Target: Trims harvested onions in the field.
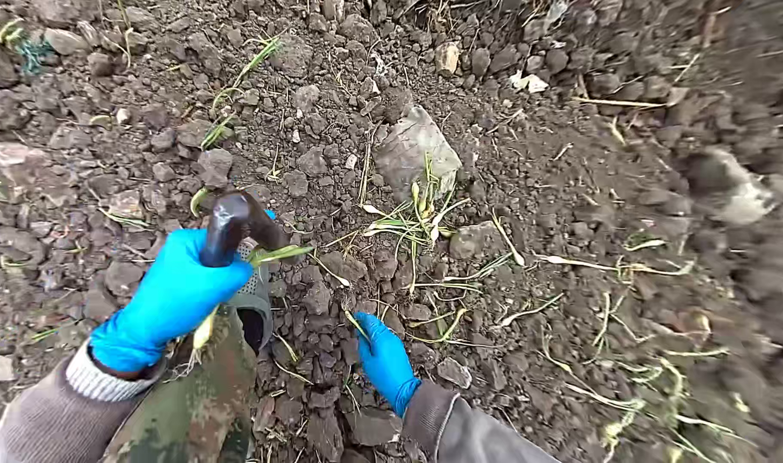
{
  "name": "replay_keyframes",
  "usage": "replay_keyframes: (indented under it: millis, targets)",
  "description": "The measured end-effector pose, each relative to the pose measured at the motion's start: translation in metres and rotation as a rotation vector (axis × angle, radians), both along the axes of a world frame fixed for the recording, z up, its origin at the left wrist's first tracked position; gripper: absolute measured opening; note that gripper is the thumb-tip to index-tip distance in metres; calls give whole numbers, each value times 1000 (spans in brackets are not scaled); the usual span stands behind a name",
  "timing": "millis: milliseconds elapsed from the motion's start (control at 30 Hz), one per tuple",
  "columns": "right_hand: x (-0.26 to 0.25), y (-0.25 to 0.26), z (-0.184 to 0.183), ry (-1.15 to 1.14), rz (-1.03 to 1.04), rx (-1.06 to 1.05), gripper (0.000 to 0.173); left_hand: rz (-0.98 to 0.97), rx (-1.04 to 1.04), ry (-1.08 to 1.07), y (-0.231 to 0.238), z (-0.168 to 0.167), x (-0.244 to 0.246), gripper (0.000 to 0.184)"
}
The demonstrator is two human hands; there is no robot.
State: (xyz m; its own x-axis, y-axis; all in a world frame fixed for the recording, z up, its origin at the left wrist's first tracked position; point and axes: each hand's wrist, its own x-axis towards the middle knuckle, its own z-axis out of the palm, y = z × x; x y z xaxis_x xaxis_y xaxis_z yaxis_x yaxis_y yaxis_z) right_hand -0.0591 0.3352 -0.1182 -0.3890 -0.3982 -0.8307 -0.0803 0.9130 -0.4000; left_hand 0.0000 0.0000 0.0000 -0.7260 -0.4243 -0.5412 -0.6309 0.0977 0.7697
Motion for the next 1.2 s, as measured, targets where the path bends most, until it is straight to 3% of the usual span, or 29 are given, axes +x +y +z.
replay_keyframes:
  millis: [100,167,233,300,367,433,500,533,600,667,733,767,867,933,1033,1133,1200]
  targets:
    - [-1,1,7,176,-34,-138,30,-140,26,-124,25,-62,17,14]
    - [3,-6,5,383,-30,-267,25,-11,61,-125,25,-73,34,16]
    - [5,-17,1,401,1,-294,30,163,90,0,17,-55,41,7]
    - [3,-28,0,322,68,-256,41,186,113,179,6,-15,36,36]
    - [-6,-39,1,267,98,-223,38,80,44,283,0,20,22,45]
    - [-21,-55,2,295,72,-245,31,-90,-73,292,0,27,3,37]
    - [-36,-71,2,425,51,-312,24,-197,-254,115,12,0,-20,11]
    - [-44,-80,3,485,54,-337,23,-228,-221,14,17,-23,-25,6]
    - [-58,-103,1,549,86,-347,21,-198,-122,-82,16,-66,-21,9]
    - [-63,-129,-6,534,122,-316,20,-69,-47,-70,5,-87,-7,15]
    - [-61,-160,-20,460,198,-250,22,88,29,-20,-7,-87,5,4]
    - [-59,-176,-32,413,237,-218,23,135,42,9,-14,-76,8,6]
    - [-38,-200,-62,294,271,-154,22,145,-5,47,-13,-41,17,4]
    - [-33,-201,-69,297,241,-185,23,99,-54,66,-10,-54,22,5]
    - [-40,-155,-58,458,212,-274,33,170,46,44,-6,-89,35,6]
    - [-60,-112,-45,495,190,-154,35,276,125,56,-15,-74,34,7]
    - [-65,-106,-41,426,307,-28,32,282,92,92,-14,-65,35,8]
